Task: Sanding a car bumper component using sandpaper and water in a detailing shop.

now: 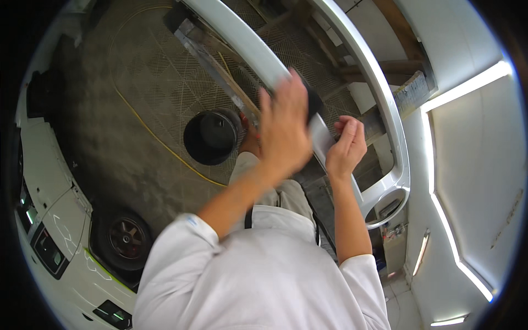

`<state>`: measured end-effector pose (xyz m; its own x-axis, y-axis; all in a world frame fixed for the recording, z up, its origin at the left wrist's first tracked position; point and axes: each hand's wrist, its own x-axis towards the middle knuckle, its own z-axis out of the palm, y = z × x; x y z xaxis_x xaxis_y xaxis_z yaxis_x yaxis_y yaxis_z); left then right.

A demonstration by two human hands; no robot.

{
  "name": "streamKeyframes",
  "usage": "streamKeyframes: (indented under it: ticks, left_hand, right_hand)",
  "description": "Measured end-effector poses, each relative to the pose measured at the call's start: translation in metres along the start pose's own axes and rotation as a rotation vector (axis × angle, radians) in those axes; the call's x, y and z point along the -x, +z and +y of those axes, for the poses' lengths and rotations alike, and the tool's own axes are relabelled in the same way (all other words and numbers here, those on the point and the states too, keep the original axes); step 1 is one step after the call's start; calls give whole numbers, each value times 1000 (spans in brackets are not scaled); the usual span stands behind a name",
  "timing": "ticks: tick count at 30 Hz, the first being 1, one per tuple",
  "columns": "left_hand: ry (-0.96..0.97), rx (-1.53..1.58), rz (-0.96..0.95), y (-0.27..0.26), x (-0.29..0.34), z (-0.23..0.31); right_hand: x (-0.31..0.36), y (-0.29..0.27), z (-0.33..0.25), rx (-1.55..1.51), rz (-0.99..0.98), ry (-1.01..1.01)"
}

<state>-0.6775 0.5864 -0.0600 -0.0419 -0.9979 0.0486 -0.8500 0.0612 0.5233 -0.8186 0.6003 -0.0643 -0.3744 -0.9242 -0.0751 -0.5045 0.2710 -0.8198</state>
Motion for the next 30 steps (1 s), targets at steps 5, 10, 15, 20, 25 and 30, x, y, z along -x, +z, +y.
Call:
streamKeyframes:
  ticks: [5, 10, 15, 20, 25, 30]
  left_hand:
    - [27, -81, 149, -11, -37, -32]
    - [-71, -123, 266, -21, -76, -69]
    - [-22, 247, -31, 30, 69, 40]
    - [-268, 156, 404, 2, -67, -36]
    - [-254, 363, 232, 36, 36, 39]
    - [-279, 348, 335, 17, -6, 3]
  right_hand:
    - [5, -8, 4, -139, 97, -55]
    - [6, -5, -5, -223, 163, -97]
    - [5, -7, 5, -285, 206, -90]
    - [4, -4, -6, -235, 113, -73]
    - [2, -7, -1, -126, 18, -47]
    - [0, -3, -7, -138, -1, -11]
